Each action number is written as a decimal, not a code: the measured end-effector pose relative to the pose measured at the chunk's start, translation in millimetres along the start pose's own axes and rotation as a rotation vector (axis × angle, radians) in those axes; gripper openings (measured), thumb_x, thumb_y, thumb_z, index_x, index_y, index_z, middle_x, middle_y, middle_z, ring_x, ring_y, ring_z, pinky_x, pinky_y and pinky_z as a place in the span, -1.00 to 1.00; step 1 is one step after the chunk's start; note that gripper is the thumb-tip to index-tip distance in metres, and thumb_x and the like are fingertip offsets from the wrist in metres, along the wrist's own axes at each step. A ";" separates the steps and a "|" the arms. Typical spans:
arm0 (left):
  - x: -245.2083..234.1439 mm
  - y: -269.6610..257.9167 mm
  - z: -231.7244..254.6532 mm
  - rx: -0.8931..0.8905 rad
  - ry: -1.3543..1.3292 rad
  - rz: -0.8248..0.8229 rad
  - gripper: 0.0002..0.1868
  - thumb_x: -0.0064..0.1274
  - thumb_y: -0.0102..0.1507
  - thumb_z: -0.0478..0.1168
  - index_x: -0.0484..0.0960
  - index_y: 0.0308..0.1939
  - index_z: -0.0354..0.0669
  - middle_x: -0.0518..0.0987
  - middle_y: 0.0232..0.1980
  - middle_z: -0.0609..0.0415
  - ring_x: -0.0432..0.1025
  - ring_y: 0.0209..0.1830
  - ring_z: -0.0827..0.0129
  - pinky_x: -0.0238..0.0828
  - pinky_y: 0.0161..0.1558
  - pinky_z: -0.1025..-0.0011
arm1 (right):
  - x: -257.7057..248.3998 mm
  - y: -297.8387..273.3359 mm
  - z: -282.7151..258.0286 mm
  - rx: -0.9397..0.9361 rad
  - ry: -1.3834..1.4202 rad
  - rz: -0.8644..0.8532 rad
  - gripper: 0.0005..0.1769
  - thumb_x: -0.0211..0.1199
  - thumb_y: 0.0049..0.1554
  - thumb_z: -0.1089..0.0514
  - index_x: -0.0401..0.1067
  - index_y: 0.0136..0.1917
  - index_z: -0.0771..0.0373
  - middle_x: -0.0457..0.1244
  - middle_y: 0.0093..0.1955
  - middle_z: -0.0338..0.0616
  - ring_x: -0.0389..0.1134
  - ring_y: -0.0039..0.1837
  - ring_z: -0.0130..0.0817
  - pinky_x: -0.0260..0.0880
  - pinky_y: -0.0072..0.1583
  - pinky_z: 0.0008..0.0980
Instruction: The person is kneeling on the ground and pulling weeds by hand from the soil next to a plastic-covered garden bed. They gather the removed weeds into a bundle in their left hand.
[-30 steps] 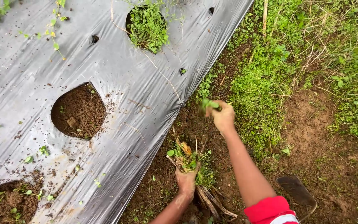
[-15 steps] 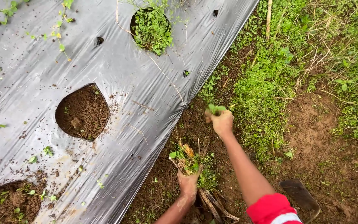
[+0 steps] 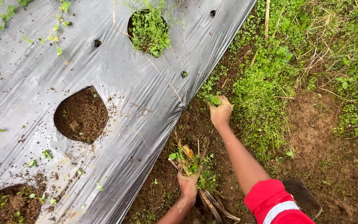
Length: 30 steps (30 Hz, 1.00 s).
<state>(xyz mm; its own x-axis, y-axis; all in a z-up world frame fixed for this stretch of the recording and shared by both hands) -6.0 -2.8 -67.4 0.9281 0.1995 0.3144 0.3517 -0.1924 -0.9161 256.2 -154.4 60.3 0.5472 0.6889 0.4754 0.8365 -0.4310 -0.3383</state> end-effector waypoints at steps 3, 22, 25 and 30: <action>0.0 -3.1 0.0 0.107 0.117 0.042 -0.16 -0.21 0.42 -0.21 -0.26 0.61 0.71 -0.66 0.55 -0.58 0.33 -0.32 0.48 0.61 -0.20 0.33 | 1.1 -18.5 -12.3 -0.419 -1.083 -0.099 -0.77 0.22 0.08 0.49 0.48 -0.32 0.25 0.33 -0.22 -0.18 0.31 -0.22 -0.39 0.46 -0.26 -0.55; -17.3 10.6 6.6 0.166 0.347 -0.085 0.14 -0.32 0.20 -0.74 -0.23 0.64 0.46 -0.35 0.52 -0.64 0.31 -0.19 0.18 0.56 0.00 -0.08 | 0.6 -18.9 -28.6 -0.478 -1.357 -0.218 -0.88 0.42 0.11 0.13 0.60 -0.03 0.08 0.43 -0.05 -0.07 0.35 0.22 -0.18 0.28 0.34 -0.14; -19.6 14.5 9.4 0.100 0.275 -0.103 0.00 -0.31 0.30 -0.50 -0.27 0.61 0.60 -0.48 0.54 -0.69 0.37 -0.20 0.22 0.48 -0.28 0.26 | 35.1 -50.2 -74.8 -0.112 -1.447 -0.475 -0.90 0.39 0.12 0.15 0.63 -0.05 0.08 0.45 -0.09 -0.05 0.36 0.19 -0.16 0.25 0.42 -0.10; -18.8 15.9 6.7 0.102 0.226 -0.100 0.00 -0.32 0.32 -0.52 -0.27 0.60 0.65 -0.73 0.52 -0.49 -0.04 0.49 -0.62 0.51 0.06 -0.11 | 62.0 -47.4 -114.0 0.477 -1.461 -0.791 -0.92 0.27 0.18 0.40 0.55 -0.04 0.36 0.45 -0.02 0.04 0.52 -0.07 -0.28 0.68 0.03 -0.47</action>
<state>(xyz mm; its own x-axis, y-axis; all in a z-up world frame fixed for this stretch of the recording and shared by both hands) -18.6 -3.2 -89.6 0.8969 -0.0092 0.4421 0.4400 -0.0825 -0.8942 253.7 -157.7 198.4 -0.6607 0.6653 -0.3477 0.6395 0.2562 -0.7248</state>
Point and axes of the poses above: each hand's wrist, its own y-axis towards the middle knuckle, its own x-axis out of the palm, z = x × y, the point moved 1 cm from there along y, towards the middle knuckle
